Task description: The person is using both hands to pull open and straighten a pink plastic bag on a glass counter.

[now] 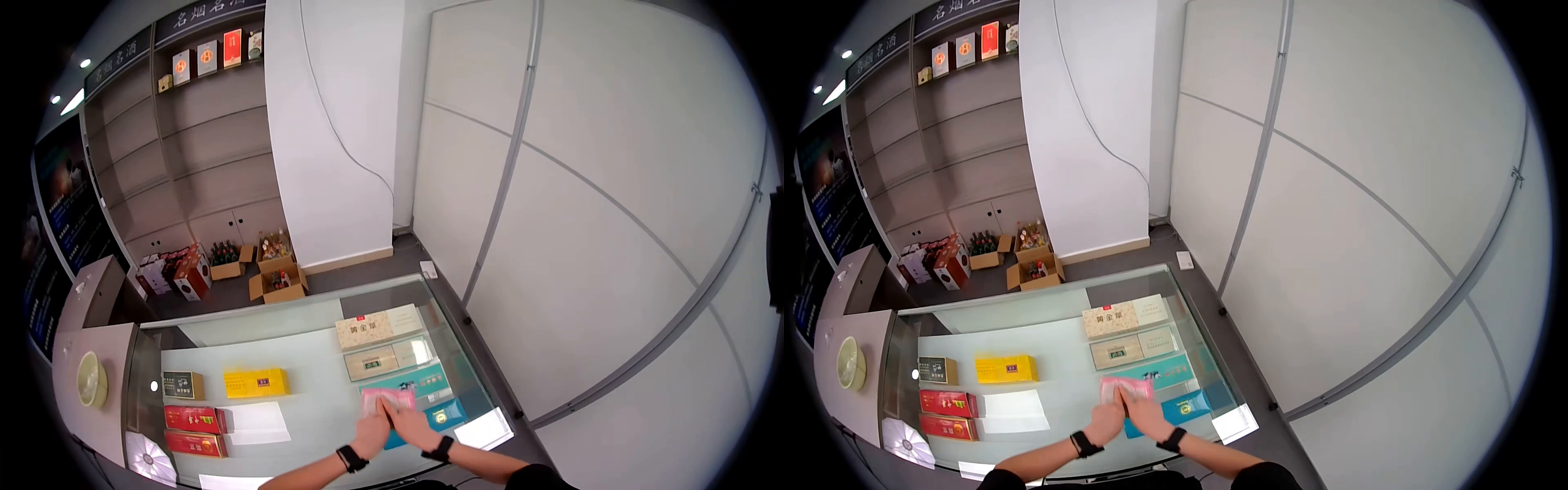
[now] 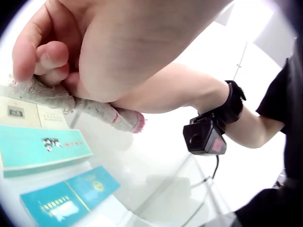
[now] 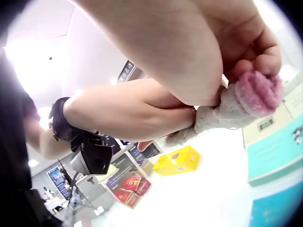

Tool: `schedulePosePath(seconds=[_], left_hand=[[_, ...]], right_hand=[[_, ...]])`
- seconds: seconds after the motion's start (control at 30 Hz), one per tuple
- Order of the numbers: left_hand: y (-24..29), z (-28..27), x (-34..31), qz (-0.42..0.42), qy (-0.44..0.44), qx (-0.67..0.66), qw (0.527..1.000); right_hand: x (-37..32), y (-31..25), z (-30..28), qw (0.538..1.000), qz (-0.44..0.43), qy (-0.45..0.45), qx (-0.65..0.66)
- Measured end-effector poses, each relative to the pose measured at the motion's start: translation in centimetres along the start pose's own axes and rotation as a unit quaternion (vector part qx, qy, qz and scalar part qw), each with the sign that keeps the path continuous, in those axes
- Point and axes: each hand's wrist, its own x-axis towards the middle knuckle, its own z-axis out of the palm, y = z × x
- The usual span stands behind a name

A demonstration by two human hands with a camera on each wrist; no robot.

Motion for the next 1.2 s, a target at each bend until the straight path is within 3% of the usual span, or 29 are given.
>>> schedulePosePath(seconds=[0.1, 0.17, 0.27, 0.43, 0.5, 0.6, 0.63, 0.7, 0.8, 0.93, 1.0, 1.2], left_hand=[[2.1, -0.3, -4.9, 0.005, -0.023, -0.026, 0.999], [2.8, -2.3, -7.4, 0.000, -0.041, -0.034, 0.999], [3.2, -5.3, -10.1, 0.113, 0.009, -0.214, 0.970], [2.0, -3.6, -9.7, 0.101, -0.090, -0.094, 0.986], [1.1, -2.9, -8.9, 0.100, -0.118, -0.068, 0.986], [-0.4, -1.9, -7.2, 0.084, -0.133, -0.070, 0.985], [-1.0, -1.6, -6.4, 0.068, -0.139, -0.079, 0.985], [-2.3, -1.6, -4.7, 0.065, -0.145, -0.086, 0.983], [-4.5, -2.3, -1.3, 0.054, -0.166, -0.106, 0.979], [-7.9, -1.6, 3.6, 0.031, -0.215, -0.094, 0.972], [-9.2, -1.6, 6.1, 0.011, -0.212, -0.075, 0.974], [-13.4, -0.4, 13.5, -0.032, -0.099, 0.021, 0.994]], right_hand=[[-4.5, -1.9, -1.2, 0.993, 0.012, -0.114, 0.019], [-7.0, -2.5, -0.6, 0.994, -0.005, -0.104, 0.045], [-9.0, -4.7, -2.2, 0.990, -0.003, -0.110, 0.085], [-9.4, -4.3, 0.7, 0.987, -0.015, -0.101, 0.120], [-8.3, -4.0, 0.8, 0.984, -0.013, -0.169, 0.049], [-5.2, -4.5, -0.5, 0.982, -0.025, -0.175, 0.059], [-4.4, -4.6, 0.0, 0.982, -0.022, -0.176, 0.060], [-2.3, -4.4, 1.5, 0.995, -0.030, -0.094, 0.030], [1.5, -3.7, 1.3, 0.987, -0.010, -0.154, 0.051], [6.8, -2.1, 3.7, 0.991, 0.017, -0.122, 0.059], [9.9, -1.2, 4.2, 0.989, 0.034, -0.129, 0.070], [19.1, 1.2, 7.5, 0.995, 0.095, -0.021, -0.021]])
